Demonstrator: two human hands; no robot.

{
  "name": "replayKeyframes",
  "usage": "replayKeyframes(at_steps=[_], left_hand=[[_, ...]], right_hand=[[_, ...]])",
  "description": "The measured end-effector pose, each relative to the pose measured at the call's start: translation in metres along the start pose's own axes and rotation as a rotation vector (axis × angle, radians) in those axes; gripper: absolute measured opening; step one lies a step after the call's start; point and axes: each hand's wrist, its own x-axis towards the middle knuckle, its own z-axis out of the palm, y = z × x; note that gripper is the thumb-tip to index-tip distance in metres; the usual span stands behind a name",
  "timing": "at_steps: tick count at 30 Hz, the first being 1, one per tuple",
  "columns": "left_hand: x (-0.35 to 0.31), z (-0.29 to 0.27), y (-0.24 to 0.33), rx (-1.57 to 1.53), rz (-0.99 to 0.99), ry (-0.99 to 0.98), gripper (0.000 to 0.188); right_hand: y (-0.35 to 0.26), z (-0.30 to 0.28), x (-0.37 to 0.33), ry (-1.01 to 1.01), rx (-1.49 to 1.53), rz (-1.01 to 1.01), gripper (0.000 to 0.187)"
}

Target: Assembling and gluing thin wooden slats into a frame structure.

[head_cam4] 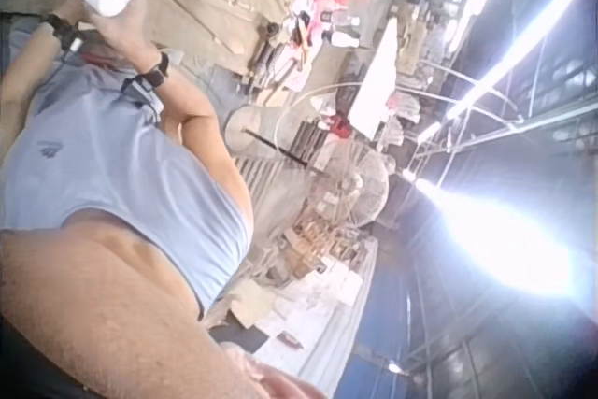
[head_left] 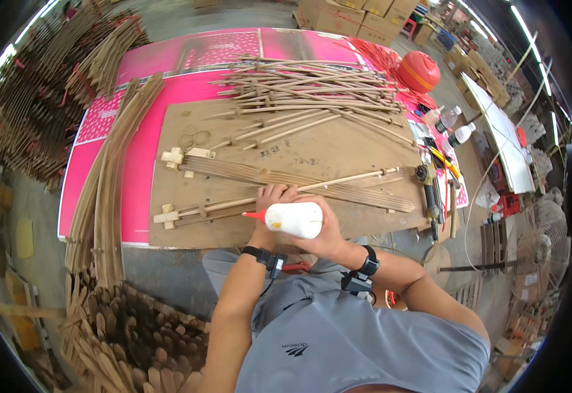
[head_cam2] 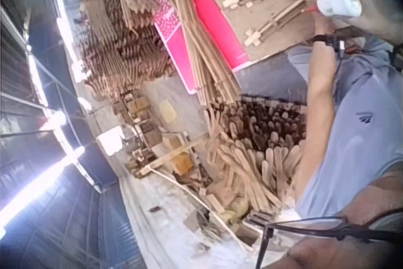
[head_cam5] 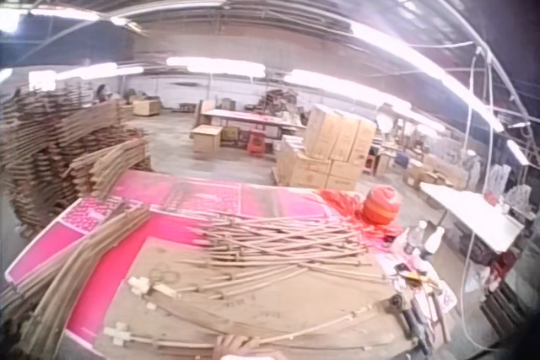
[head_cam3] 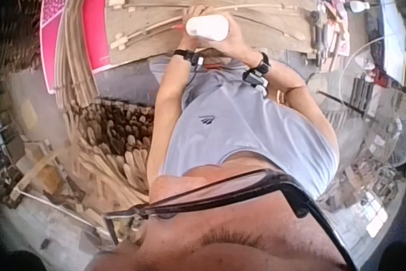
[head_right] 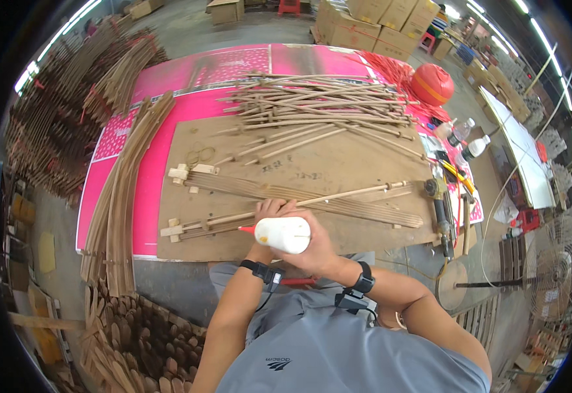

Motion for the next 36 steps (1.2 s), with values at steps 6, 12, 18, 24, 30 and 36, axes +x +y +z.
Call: replayKeyframes(at_steps=[6, 12, 18, 24, 30, 36], left_hand=[[0.021, -0.033, 0.016, -0.086, -0.058, -0.107, 0.040], [0.026, -0.008, -0.012, 0.048, -0.056, -0.313, 0.053], [0.022, 0.025, -0.022, 0.050, -0.054, 0.060, 0.033], [0.030, 0.026, -0.020, 0.092, -0.074, 0.054, 0.028], [0.034, 0.018, -0.016, 0.125, -0.083, 0.085, 0.028], [0.037, 0.014, -0.013, 0.114, -0.102, 0.056, 0.028]], right_hand=[[0.010, 0.048, 0.021, -0.109, 0.037, -0.009, 0.063], [0.023, 0.069, 0.050, -0.162, -0.358, -0.262, 0.057], [0.016, 0.080, 0.054, -0.187, -0.525, -0.202, 0.054], [0.033, 0.089, 0.057, -0.158, -0.314, 0.021, 0.051], [0.031, 0.085, 0.055, -0.247, -0.400, -0.147, 0.054], [0.040, 0.086, 0.053, -0.246, -0.306, -0.045, 0.058]])
